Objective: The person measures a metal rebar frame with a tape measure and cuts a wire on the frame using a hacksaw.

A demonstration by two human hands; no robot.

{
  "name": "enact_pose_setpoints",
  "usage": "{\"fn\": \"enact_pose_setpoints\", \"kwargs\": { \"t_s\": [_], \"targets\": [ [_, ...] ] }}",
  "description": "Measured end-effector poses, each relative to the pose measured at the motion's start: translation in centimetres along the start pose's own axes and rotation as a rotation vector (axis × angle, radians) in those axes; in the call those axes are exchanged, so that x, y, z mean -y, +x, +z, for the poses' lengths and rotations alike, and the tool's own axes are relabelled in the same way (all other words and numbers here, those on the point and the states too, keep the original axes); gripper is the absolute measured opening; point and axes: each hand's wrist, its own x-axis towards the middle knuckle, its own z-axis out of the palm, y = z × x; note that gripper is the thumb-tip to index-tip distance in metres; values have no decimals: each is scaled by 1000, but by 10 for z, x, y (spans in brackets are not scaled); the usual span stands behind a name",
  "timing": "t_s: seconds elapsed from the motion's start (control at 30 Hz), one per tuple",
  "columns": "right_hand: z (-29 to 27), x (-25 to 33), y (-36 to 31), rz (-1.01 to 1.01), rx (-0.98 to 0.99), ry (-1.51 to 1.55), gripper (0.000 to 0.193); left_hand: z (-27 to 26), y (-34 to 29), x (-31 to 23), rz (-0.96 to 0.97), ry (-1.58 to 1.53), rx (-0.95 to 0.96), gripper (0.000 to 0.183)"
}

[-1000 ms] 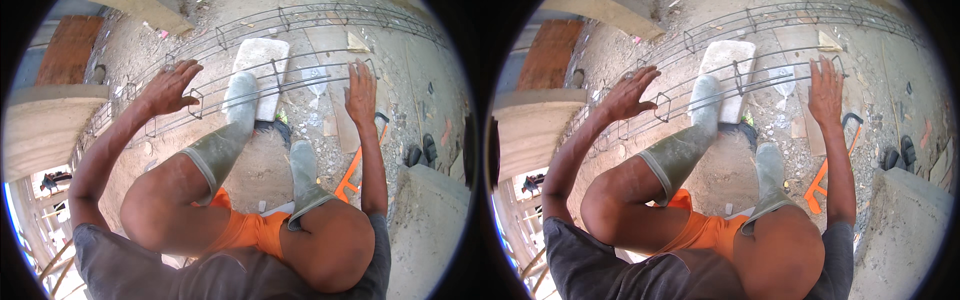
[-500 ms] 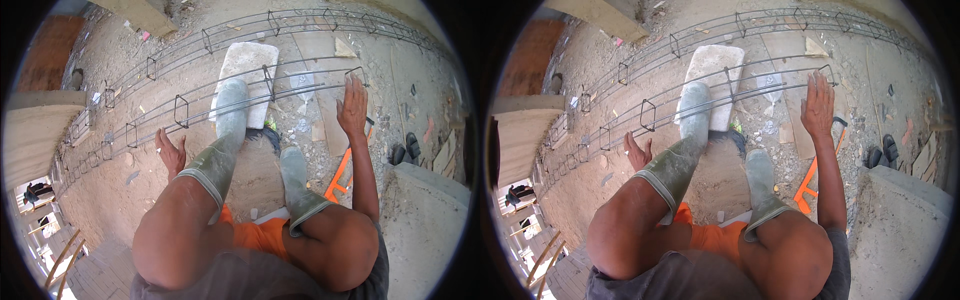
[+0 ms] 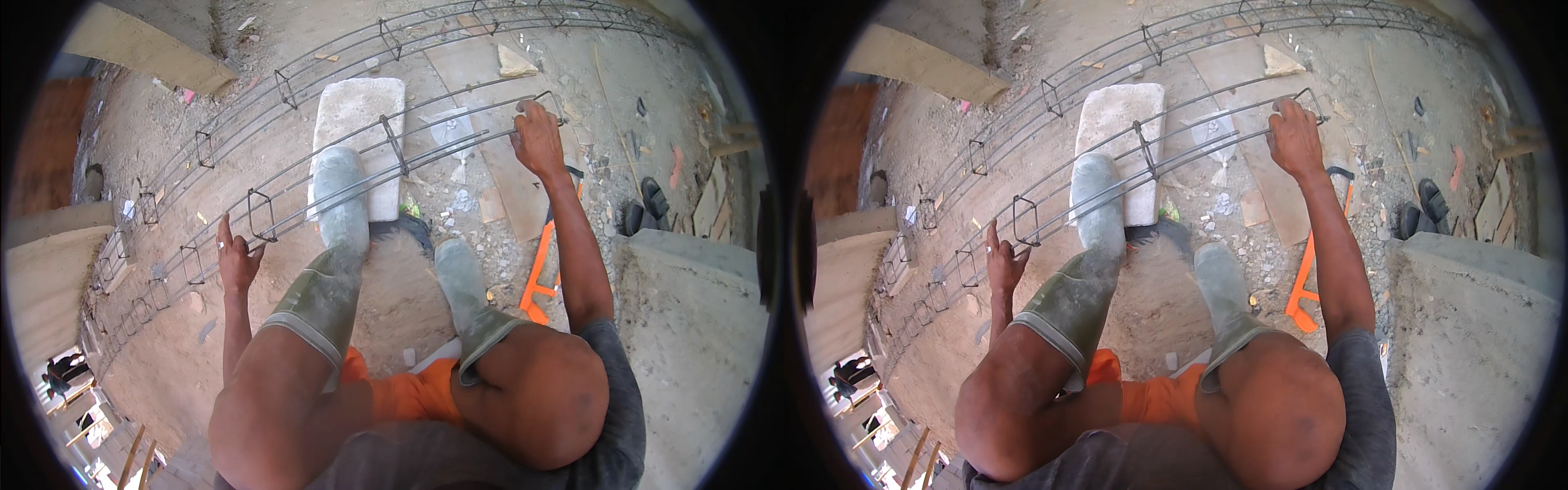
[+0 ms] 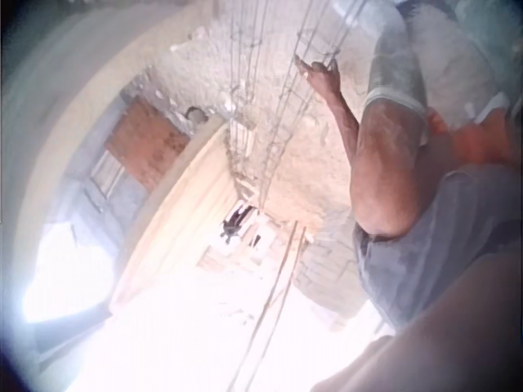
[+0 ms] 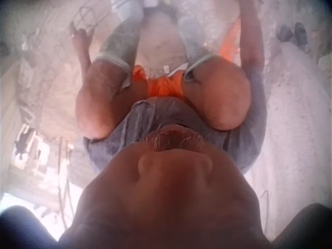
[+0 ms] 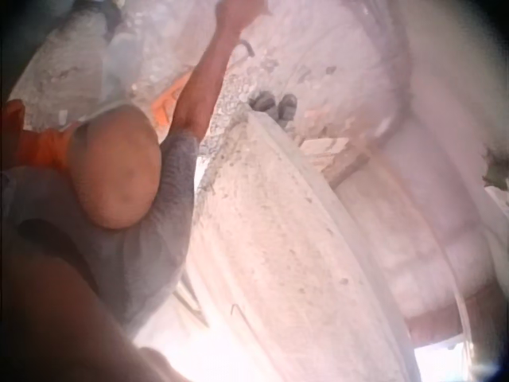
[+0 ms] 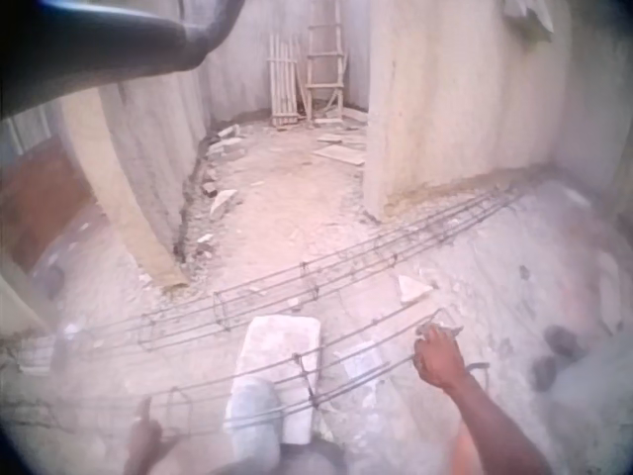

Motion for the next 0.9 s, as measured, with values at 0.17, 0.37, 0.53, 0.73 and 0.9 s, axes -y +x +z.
{"fn": "enact_pose_setpoints", "kwargs": {
  "t_s": [0.17,0.37,0.53,0.73,0.9],
  "targets": [
    [3,-12,2,-46,-141,32,29,20,-15,1,-60,131,-86,55],
    [-34,64,-28,-202,-260,116,50,13,-64,-13,-431,-284,-471,45],
    [-41,140,-31,-450,-158,315,42,37,-64,-61,-823,-1109,-233,56],
    [-23,184,17,-468,-127,301,47,60,-31,-53,-938,-2347,-513,54],
    [-13,208,32,-643,-85,249,40,73,-12,-57,-905,-2548,-574,39]
  ]
}}
